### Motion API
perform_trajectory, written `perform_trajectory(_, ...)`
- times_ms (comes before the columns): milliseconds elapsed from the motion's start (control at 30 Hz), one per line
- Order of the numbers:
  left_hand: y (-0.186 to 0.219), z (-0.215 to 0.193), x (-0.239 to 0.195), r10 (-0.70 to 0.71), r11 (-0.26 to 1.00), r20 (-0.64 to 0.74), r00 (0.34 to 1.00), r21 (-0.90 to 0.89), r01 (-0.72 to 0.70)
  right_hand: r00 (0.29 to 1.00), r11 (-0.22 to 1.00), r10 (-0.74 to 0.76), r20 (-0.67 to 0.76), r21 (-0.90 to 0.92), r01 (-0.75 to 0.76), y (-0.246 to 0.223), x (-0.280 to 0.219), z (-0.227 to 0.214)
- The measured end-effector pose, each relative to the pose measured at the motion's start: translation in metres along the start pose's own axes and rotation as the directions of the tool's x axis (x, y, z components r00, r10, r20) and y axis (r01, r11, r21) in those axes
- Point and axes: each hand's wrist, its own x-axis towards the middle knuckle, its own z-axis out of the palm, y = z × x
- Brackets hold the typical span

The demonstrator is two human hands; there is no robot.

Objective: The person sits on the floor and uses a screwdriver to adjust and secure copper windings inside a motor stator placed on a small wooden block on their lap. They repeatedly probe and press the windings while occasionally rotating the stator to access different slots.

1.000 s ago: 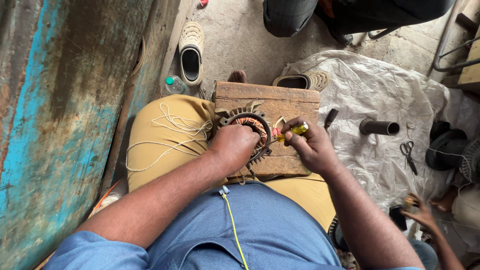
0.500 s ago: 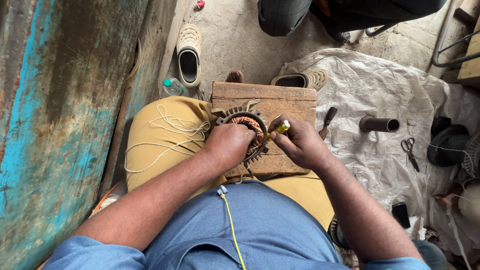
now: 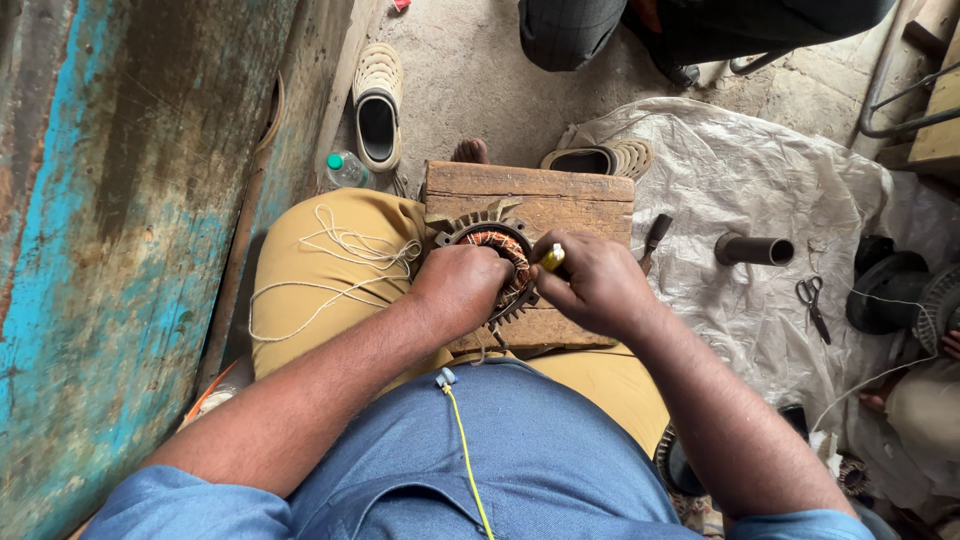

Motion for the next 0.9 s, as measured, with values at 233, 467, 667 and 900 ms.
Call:
perform_trajectory(233,-0.003,0.004,-0.001,0.061,0.998,-0.055,0.997,0.020,-0.060,0.991,0.966,-0.121,-0.055,-0.236,0.105,-0.028,-0.020,0.011)
perform_trajectory(467,-0.003,0.006,0.000,0.006,1.000,-0.054,0.999,-0.005,-0.006,0.976,0.970,0.197,-0.096,0.165,-0.179,-0.014,-0.020,0.006)
perform_trajectory(667,-0.002,0.003,0.000,-0.019,1.000,-0.066,0.998,-0.021,0.018,0.969,0.902,0.244,-0.033,0.375,-0.214,0.001,-0.011,0.006)
perform_trajectory(900,-0.002,0.002,-0.001,-0.023,1.000,-0.028,0.999,-0.011,0.023,0.969,0.913,0.241,-0.047,0.351,-0.210,0.009,-0.011,-0.005)
